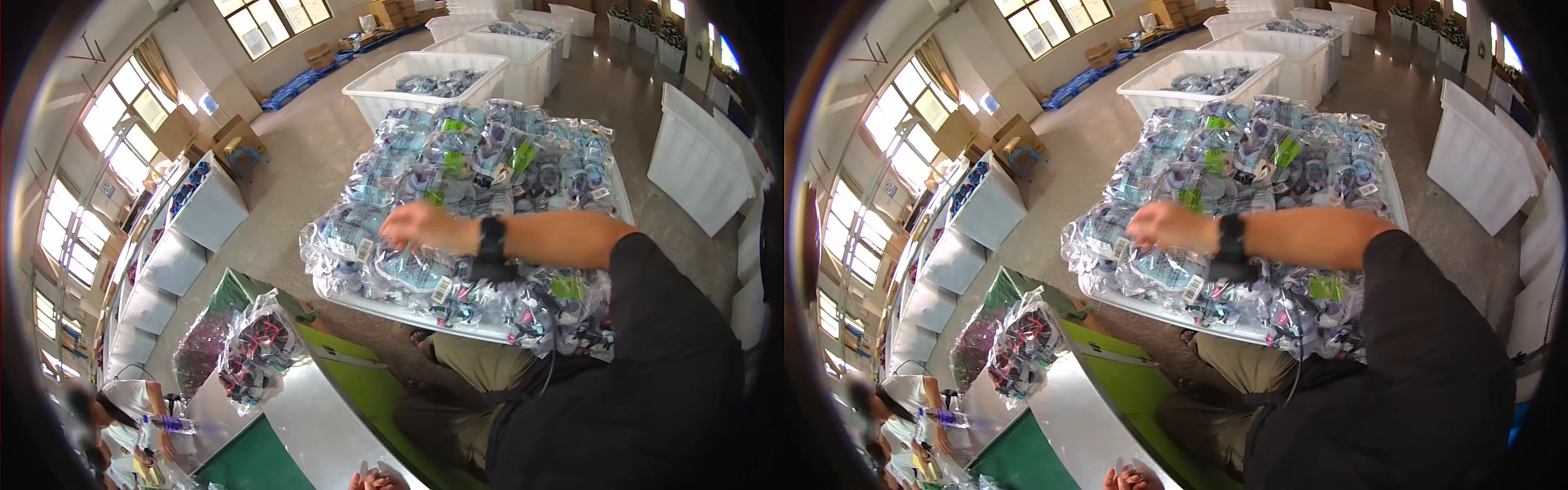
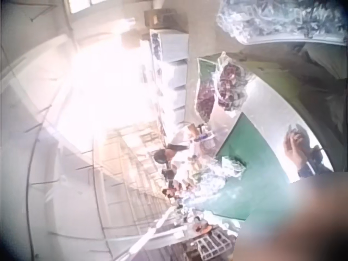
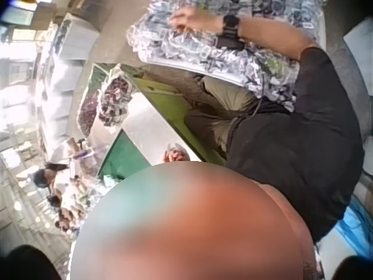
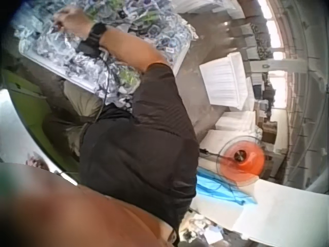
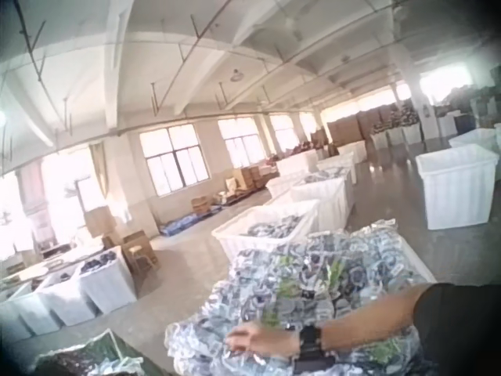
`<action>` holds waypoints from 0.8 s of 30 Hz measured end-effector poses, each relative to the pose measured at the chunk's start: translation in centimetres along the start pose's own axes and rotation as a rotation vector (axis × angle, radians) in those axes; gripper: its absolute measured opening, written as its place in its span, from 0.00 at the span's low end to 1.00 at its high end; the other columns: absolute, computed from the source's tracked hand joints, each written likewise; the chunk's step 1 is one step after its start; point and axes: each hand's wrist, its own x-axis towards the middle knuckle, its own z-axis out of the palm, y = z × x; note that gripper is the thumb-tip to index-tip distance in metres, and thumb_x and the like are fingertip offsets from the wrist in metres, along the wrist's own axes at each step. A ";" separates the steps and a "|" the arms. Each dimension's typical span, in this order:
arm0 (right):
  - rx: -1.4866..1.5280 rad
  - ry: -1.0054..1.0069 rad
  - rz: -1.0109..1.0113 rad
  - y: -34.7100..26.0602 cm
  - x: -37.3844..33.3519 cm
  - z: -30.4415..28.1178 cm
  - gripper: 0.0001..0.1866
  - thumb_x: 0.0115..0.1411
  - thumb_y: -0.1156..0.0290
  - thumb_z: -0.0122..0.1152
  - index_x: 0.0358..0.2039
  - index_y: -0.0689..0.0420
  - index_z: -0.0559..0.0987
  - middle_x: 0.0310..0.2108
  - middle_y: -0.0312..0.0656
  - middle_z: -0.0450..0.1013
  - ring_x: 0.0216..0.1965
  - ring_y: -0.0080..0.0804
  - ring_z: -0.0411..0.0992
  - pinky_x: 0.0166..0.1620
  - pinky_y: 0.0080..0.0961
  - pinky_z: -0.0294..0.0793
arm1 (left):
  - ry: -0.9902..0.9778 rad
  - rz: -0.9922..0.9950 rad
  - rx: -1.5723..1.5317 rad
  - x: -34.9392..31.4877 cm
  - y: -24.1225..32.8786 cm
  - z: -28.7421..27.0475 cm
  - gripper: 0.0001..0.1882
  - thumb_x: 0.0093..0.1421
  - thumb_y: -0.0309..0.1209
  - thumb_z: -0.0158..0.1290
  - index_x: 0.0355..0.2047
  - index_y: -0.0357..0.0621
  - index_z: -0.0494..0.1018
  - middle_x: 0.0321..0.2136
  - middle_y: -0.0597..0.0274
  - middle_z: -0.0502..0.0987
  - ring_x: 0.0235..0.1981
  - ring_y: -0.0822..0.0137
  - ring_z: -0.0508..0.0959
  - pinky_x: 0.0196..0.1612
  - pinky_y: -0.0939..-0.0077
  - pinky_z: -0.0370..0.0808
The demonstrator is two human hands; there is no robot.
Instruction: The person repeatedly picks packaged footwear from a large white bin and places them onto a green conveyor belt. The person handles the items one at a time, moving them from the bin to the belt where other workers are present.
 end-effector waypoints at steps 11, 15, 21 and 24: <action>-0.117 -0.686 -0.169 7.5 -1.5 34.9 0.12 0.60 0.61 0.64 0.37 0.56 0.83 0.30 0.38 0.79 0.33 0.24 0.76 0.39 0.26 0.74 | 0.032 0.146 -0.032 0.8 -3.1 -2.9 0.17 0.68 0.23 0.52 0.56 0.33 0.68 0.41 0.50 0.80 0.35 0.65 0.81 0.37 0.73 0.81; -0.223 -0.545 -0.371 9.2 -3.7 38.0 0.08 0.55 0.62 0.64 0.31 0.52 0.84 0.27 0.42 0.78 0.32 0.42 0.78 0.37 0.37 0.76 | -0.023 0.071 -0.018 0.5 -2.2 -2.8 0.18 0.69 0.25 0.52 0.58 0.35 0.69 0.42 0.55 0.80 0.38 0.70 0.80 0.42 0.75 0.80; -0.154 -0.553 -0.339 9.2 -2.7 37.4 0.08 0.58 0.66 0.62 0.29 0.57 0.82 0.26 0.44 0.77 0.29 0.41 0.77 0.35 0.36 0.74 | -0.014 -0.156 -0.121 2.0 1.0 -5.1 0.19 0.70 0.29 0.53 0.58 0.35 0.69 0.44 0.55 0.80 0.41 0.68 0.82 0.42 0.73 0.83; -0.143 -0.534 -0.366 9.1 -2.7 37.4 0.09 0.58 0.66 0.62 0.28 0.57 0.82 0.26 0.43 0.77 0.28 0.42 0.76 0.34 0.36 0.74 | 0.031 -0.116 0.034 5.1 3.6 -8.7 0.19 0.70 0.29 0.52 0.58 0.34 0.69 0.43 0.55 0.81 0.42 0.67 0.82 0.44 0.72 0.83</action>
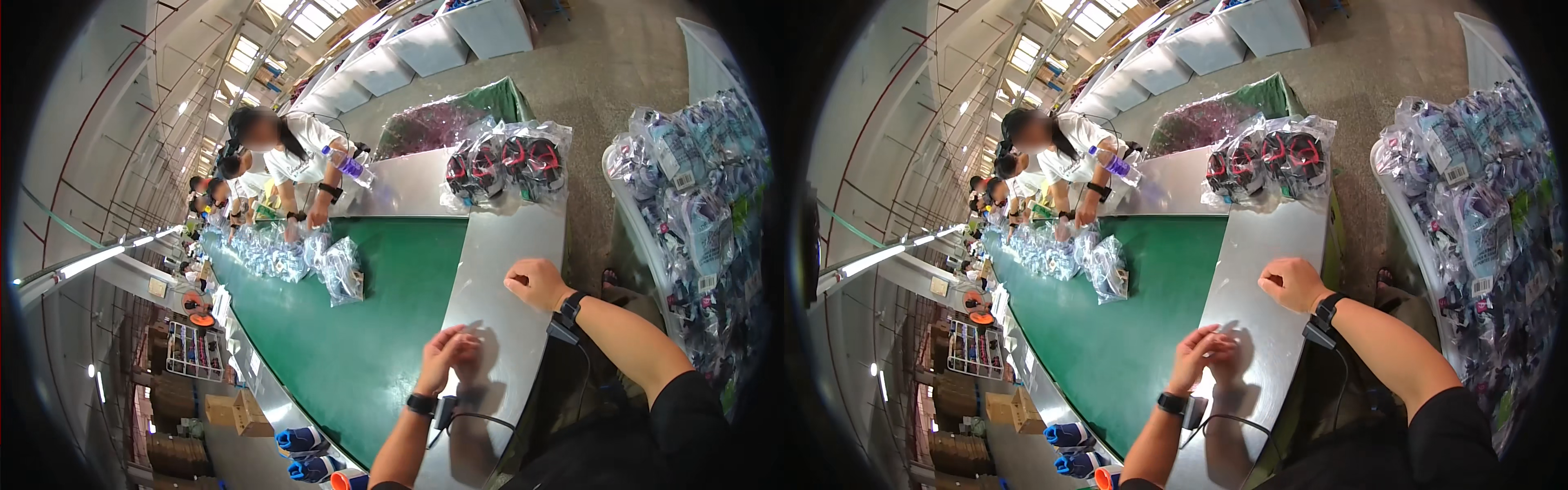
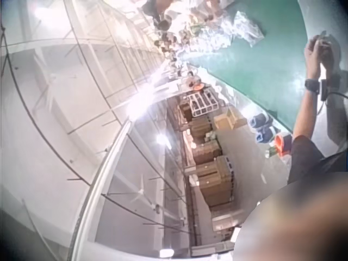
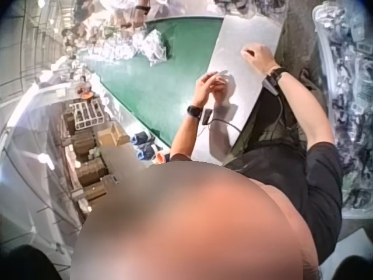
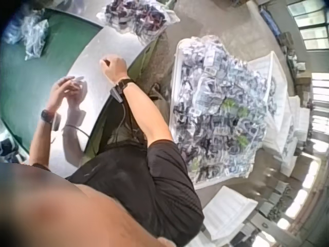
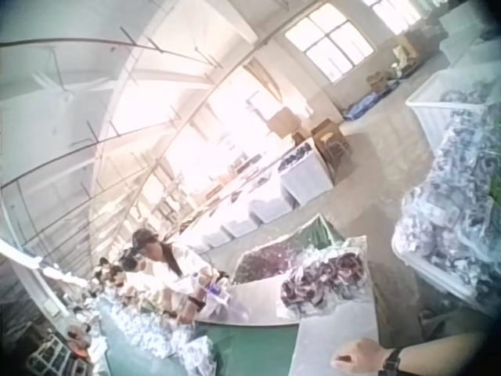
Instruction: The person repeatedly picks packaged footwear from a large white bin and places them onto a green conveyor belt. The person handles the items one at a time, moving them from the bin to the belt where other workers are present.
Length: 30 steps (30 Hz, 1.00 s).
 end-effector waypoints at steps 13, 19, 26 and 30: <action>-0.045 0.032 -0.051 -0.3 0.3 0.1 0.06 0.57 0.71 0.63 0.24 0.57 0.80 0.23 0.41 0.75 0.27 0.41 0.74 0.33 0.36 0.73 | 1.033 0.339 0.732 14.8 8.7 -28.0 0.27 0.58 0.34 0.63 0.54 0.29 0.73 0.47 0.48 0.80 0.46 0.60 0.80 0.51 0.68 0.75; -0.083 0.025 -0.055 0.2 0.5 0.3 0.04 0.54 0.73 0.64 0.23 0.56 0.80 0.23 0.39 0.75 0.27 0.39 0.74 0.31 0.34 0.73 | 1.226 0.205 0.587 17.8 10.3 -32.6 0.35 0.57 0.40 0.62 0.58 0.25 0.69 0.51 0.40 0.77 0.49 0.53 0.79 0.53 0.64 0.74; -0.064 0.052 -0.056 0.3 0.8 0.4 0.03 0.53 0.74 0.64 0.23 0.56 0.82 0.21 0.40 0.74 0.23 0.39 0.72 0.30 0.33 0.73 | 1.035 0.013 0.368 21.2 8.5 -35.5 0.39 0.56 0.46 0.63 0.58 0.28 0.66 0.33 0.50 0.74 0.23 0.61 0.73 0.21 0.65 0.68; -0.089 0.039 -0.031 0.2 0.6 0.3 0.04 0.55 0.72 0.64 0.24 0.56 0.82 0.21 0.41 0.74 0.24 0.41 0.73 0.30 0.35 0.73 | 0.889 0.045 0.213 21.0 6.5 -33.0 0.25 0.56 0.46 0.64 0.38 0.36 0.70 0.22 0.64 0.69 0.12 0.68 0.68 0.11 0.72 0.62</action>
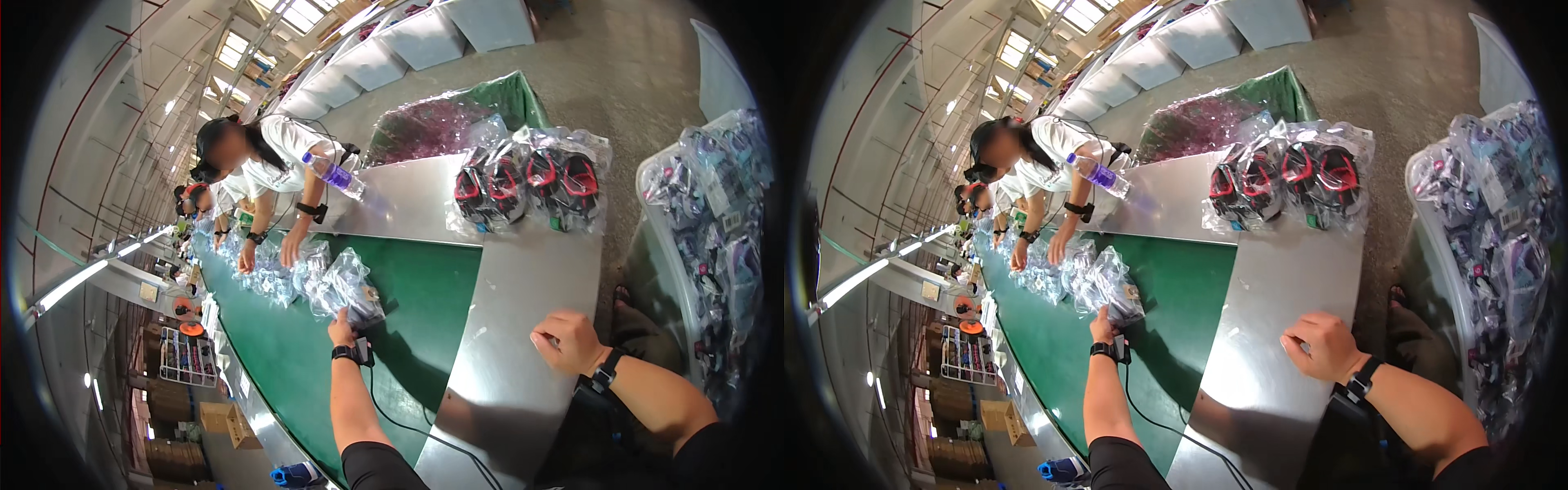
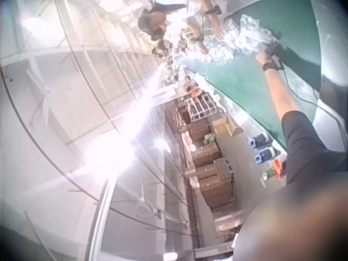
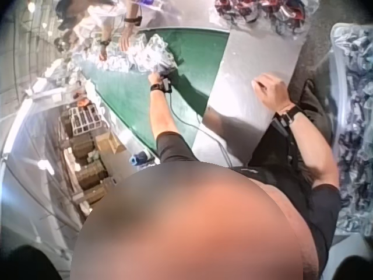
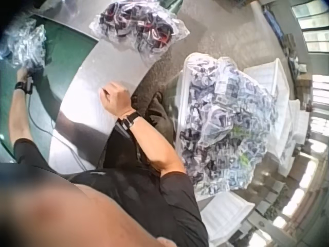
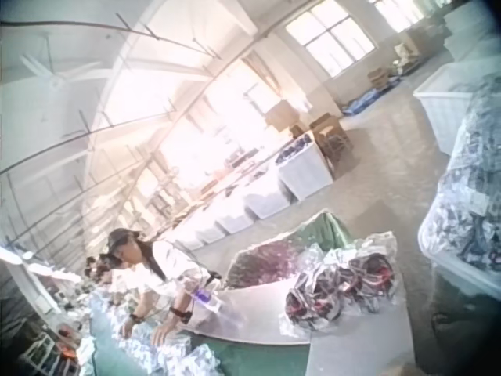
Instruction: The person repeatedly picks packaged footwear from a large white bin and places them onto a green conveyor belt. The person handles the items one at a time, moving them from the bin to the belt where other workers are present.
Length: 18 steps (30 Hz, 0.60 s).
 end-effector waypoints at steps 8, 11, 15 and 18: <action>-0.039 -0.025 0.036 0.9 -0.6 0.4 0.07 0.58 0.67 0.61 0.26 0.53 0.81 0.24 0.41 0.75 0.29 0.45 0.75 0.34 0.40 0.75 | -0.325 0.438 -0.195 -20.1 -1.7 3.5 0.34 0.60 0.23 0.62 0.61 0.34 0.55 0.52 0.53 0.68 0.38 0.65 0.79 0.36 0.69 0.82; -0.021 0.023 0.007 1.1 -0.8 0.6 0.08 0.59 0.66 0.59 0.26 0.53 0.81 0.26 0.41 0.76 0.31 0.46 0.76 0.36 0.42 0.75 | -0.321 0.429 0.002 -27.0 -2.0 2.0 0.32 0.61 0.20 0.60 0.62 0.37 0.59 0.53 0.56 0.70 0.48 0.67 0.76 0.52 0.72 0.77; -0.043 0.010 0.022 1.2 -1.1 0.7 0.09 0.60 0.65 0.59 0.26 0.54 0.81 0.27 0.42 0.76 0.33 0.47 0.76 0.38 0.42 0.75 | -0.565 0.408 -0.156 -32.9 -2.4 -0.2 0.28 0.65 0.20 0.53 0.64 0.38 0.61 0.57 0.54 0.73 0.55 0.64 0.76 0.57 0.67 0.75; -0.039 -0.005 0.008 1.3 -1.1 0.8 0.09 0.60 0.65 0.58 0.27 0.55 0.80 0.29 0.43 0.77 0.35 0.47 0.76 0.40 0.42 0.75 | -0.643 -0.044 -0.340 -34.8 -2.0 -1.6 0.26 0.71 0.32 0.49 0.66 0.40 0.58 0.57 0.51 0.73 0.54 0.59 0.78 0.56 0.64 0.77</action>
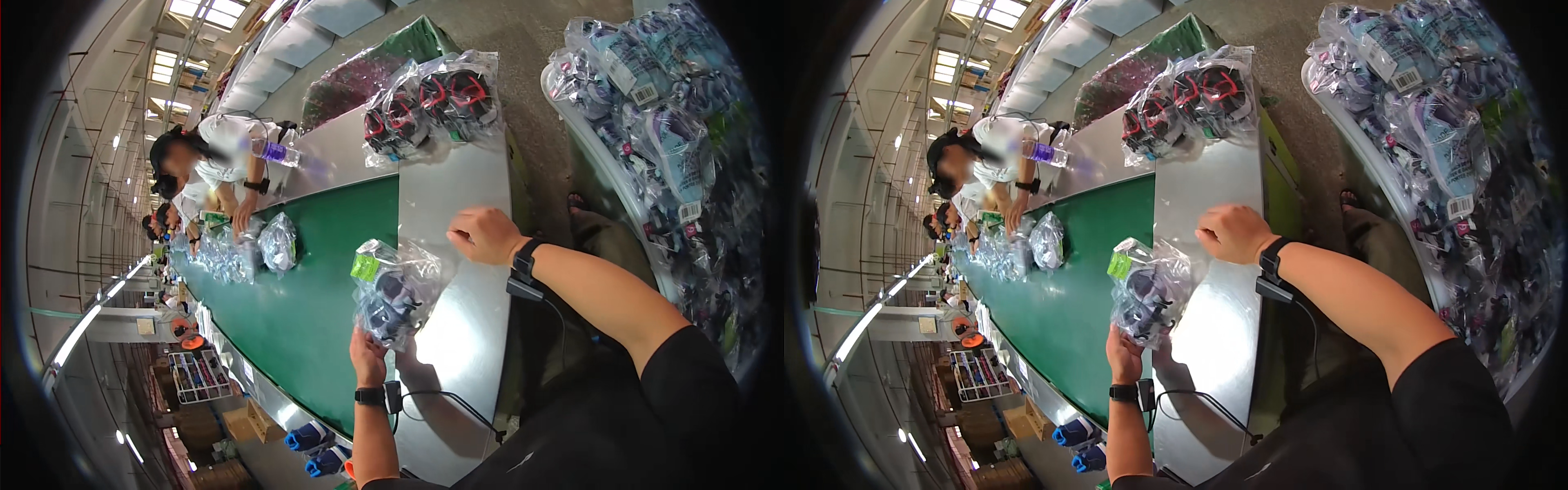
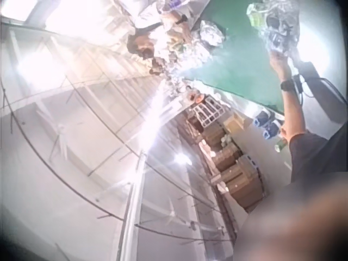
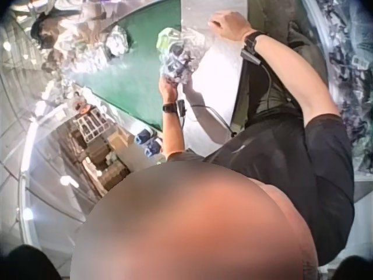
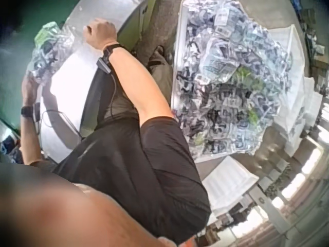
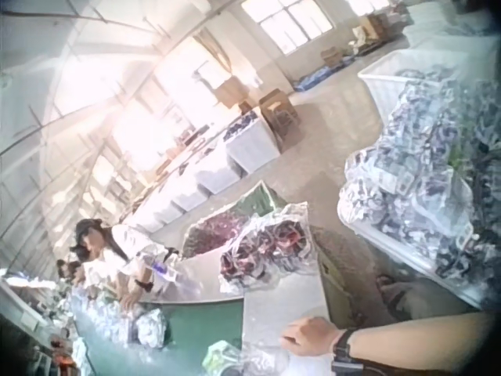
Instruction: The person repeatedly picks packaged footwear from a large white bin and places them onto a green conveyor belt. The person handles the items one at a time, moving them from the bin to the belt where other workers are present.
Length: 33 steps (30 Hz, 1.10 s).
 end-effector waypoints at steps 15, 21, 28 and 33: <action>0.775 -0.332 0.603 -0.1 -0.5 -3.7 0.19 0.67 0.53 0.56 0.40 0.59 0.79 0.26 0.42 0.77 0.30 0.36 0.77 0.30 0.36 0.73 | 0.100 -0.253 -0.282 -1.4 -1.0 4.4 0.10 0.59 0.32 0.48 0.33 0.40 0.76 0.30 0.58 0.80 0.32 0.60 0.81 0.37 0.69 0.79; 0.835 -0.682 0.793 -2.4 -4.6 -14.8 0.40 0.67 0.36 0.48 0.60 0.63 0.70 0.51 0.57 0.74 0.46 0.49 0.78 0.48 0.50 0.80 | -0.320 -0.208 -0.142 -8.8 -0.9 12.9 0.26 0.55 0.29 0.49 0.56 0.37 0.67 0.47 0.56 0.74 0.48 0.61 0.76 0.52 0.69 0.75; 0.766 -0.729 0.505 -8.3 -17.5 -22.2 0.24 0.63 0.54 0.68 0.45 0.65 0.79 0.37 0.39 0.80 0.39 0.21 0.73 0.42 0.25 0.75 | -0.850 -0.098 0.115 -13.7 -2.7 26.1 0.38 0.52 0.27 0.53 0.65 0.29 0.61 0.55 0.52 0.74 0.55 0.61 0.75 0.61 0.66 0.69; 0.144 -0.449 0.631 -11.8 -23.4 -32.1 0.24 0.67 0.52 0.61 0.47 0.62 0.78 0.40 0.40 0.78 0.41 0.25 0.74 0.45 0.27 0.73 | -1.065 0.107 0.140 -14.3 -3.4 28.1 0.27 0.68 0.25 0.53 0.65 0.36 0.62 0.57 0.47 0.73 0.55 0.61 0.75 0.56 0.69 0.74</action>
